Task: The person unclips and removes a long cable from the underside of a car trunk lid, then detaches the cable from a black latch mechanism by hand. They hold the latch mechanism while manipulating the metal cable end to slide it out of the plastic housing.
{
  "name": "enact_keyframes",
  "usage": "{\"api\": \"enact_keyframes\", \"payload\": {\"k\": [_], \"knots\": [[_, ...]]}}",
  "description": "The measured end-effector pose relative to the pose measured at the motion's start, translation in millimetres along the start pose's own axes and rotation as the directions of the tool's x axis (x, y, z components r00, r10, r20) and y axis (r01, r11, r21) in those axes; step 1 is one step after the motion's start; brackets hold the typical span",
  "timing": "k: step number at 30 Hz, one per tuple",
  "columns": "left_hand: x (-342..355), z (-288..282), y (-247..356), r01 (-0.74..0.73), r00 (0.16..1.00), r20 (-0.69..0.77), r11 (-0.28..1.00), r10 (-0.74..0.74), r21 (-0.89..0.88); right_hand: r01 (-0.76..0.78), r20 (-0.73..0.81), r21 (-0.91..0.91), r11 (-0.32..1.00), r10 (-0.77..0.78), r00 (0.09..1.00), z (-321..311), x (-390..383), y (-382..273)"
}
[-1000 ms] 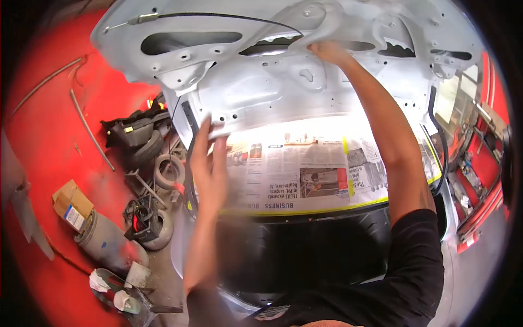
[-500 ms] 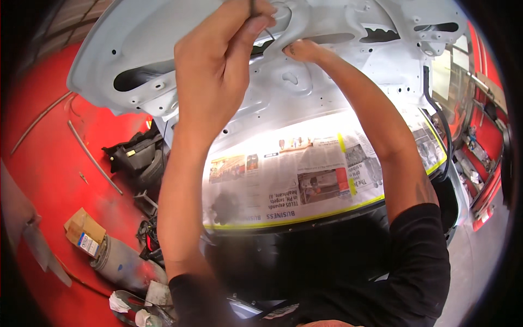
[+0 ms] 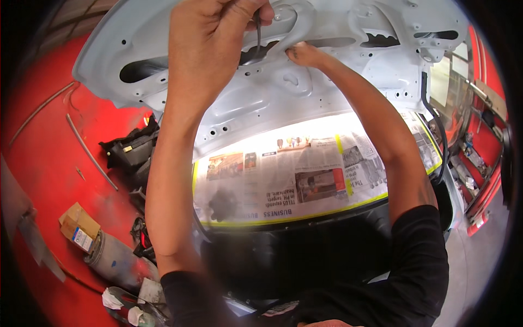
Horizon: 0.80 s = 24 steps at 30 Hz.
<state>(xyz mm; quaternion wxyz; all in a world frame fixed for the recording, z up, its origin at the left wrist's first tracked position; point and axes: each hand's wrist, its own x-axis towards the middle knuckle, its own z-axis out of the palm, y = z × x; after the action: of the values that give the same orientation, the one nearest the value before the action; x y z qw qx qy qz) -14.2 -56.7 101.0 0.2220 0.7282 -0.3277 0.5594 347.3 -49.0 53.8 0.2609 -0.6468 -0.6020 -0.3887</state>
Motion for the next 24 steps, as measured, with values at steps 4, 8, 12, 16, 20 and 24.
{"api": "enact_keyframes", "payload": {"k": [4,8,12,16,20,24], "knots": [[-1.6,4.9,3.1,0.004,0.995,0.097,0.979,-0.024,0.205,-0.014,-0.19,-0.13,0.991,-0.011,0.982,-14.2,-36.1,-14.4],[-2.0,23.6,-49.0,-0.353,0.935,0.12,0.862,0.332,0.364,-0.064,-0.29,0.269,0.961,0.144,0.946,-55.3,-73.8,-68.6],[-20.8,75.7,-45.8,-0.396,0.914,0.02,0.878,0.406,0.27,0.055,-0.521,0.513,0.857,0.26,0.813,-135.5,-122.4,-143.2],[-39.5,116.1,-43.3,-0.146,0.977,-0.118,0.962,0.176,0.231,0.228,-0.629,0.498,0.837,0.167,0.759,-174.6,-135.9,-179.5],[-54.9,132.7,-43.4,-0.069,0.973,-0.21,0.99,0.094,0.121,0.16,-0.542,0.605,0.78,0.256,0.801,-186.6,-138.5,-157.9],[-87.4,107.6,-97.5,0.013,0.944,-0.315,0.944,0.096,0.329,0.203,-0.537,0.677,0.708,0.286,0.794,-197.3,-136.9,-138.3]]}}
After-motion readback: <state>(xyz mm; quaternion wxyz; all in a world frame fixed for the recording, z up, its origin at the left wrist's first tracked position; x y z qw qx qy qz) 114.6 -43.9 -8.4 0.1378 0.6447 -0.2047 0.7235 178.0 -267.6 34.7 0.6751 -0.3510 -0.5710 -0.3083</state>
